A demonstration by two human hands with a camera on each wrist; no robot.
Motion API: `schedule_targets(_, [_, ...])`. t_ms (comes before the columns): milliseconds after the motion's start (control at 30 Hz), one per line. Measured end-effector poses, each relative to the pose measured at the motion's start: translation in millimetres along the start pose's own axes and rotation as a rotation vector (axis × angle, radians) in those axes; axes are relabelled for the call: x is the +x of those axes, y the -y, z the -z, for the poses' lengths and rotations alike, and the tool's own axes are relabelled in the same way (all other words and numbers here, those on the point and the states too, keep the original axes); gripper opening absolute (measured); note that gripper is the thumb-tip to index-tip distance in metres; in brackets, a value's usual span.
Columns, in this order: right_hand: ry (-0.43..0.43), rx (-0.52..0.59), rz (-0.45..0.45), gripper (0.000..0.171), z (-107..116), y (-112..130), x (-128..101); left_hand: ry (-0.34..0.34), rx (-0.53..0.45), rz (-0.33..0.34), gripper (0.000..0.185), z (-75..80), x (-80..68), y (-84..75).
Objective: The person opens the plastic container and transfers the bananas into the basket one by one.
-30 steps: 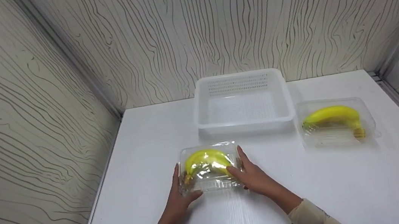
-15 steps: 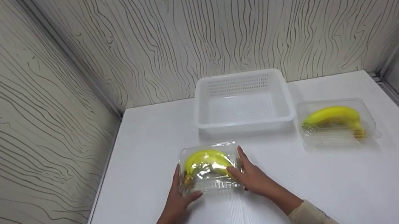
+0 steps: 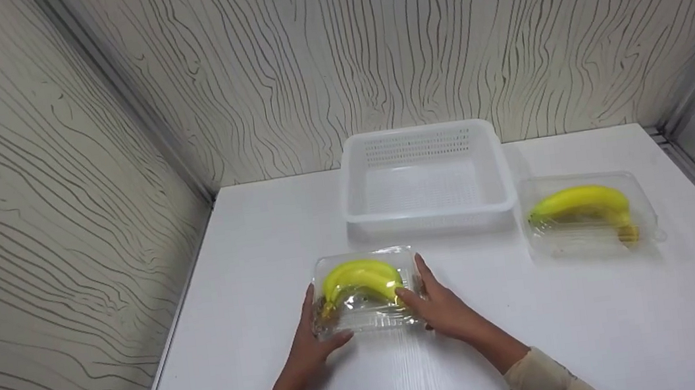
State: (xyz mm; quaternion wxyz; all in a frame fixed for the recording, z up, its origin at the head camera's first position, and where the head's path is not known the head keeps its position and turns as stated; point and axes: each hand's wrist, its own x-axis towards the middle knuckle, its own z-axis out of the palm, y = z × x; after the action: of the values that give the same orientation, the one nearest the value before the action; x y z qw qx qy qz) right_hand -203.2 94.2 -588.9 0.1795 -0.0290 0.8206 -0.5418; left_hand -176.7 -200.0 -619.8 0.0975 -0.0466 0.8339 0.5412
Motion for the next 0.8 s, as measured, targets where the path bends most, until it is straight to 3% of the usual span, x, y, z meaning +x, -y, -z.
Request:
schedule_targets(367, [-0.15, -0.136, 0.063, 0.101, -5.0, 4.1, -1.3, -0.013, -0.004, 0.008, 0.126, -0.3, -1.0, 1.4])
schedule_targets(533, [-0.221, -0.188, 0.184, 0.097, -4.2, 5.0, 3.8, -0.021, 0.009, 0.004, 0.127, -1.4, -1.6, 1.9])
schedule_targets(633, [-0.236, -0.232, 0.261, 0.096, -3.2, 6.9, 6.1, -0.028, 0.005, 0.01, 0.126, -2.9, -1.8, 1.7])
schedule_targets(800, [-0.187, -0.352, 0.334, 0.094, -2.0, 14.8, 9.0, -0.035, -0.005, 0.039, 0.126, -5.0, -1.8, 1.1])
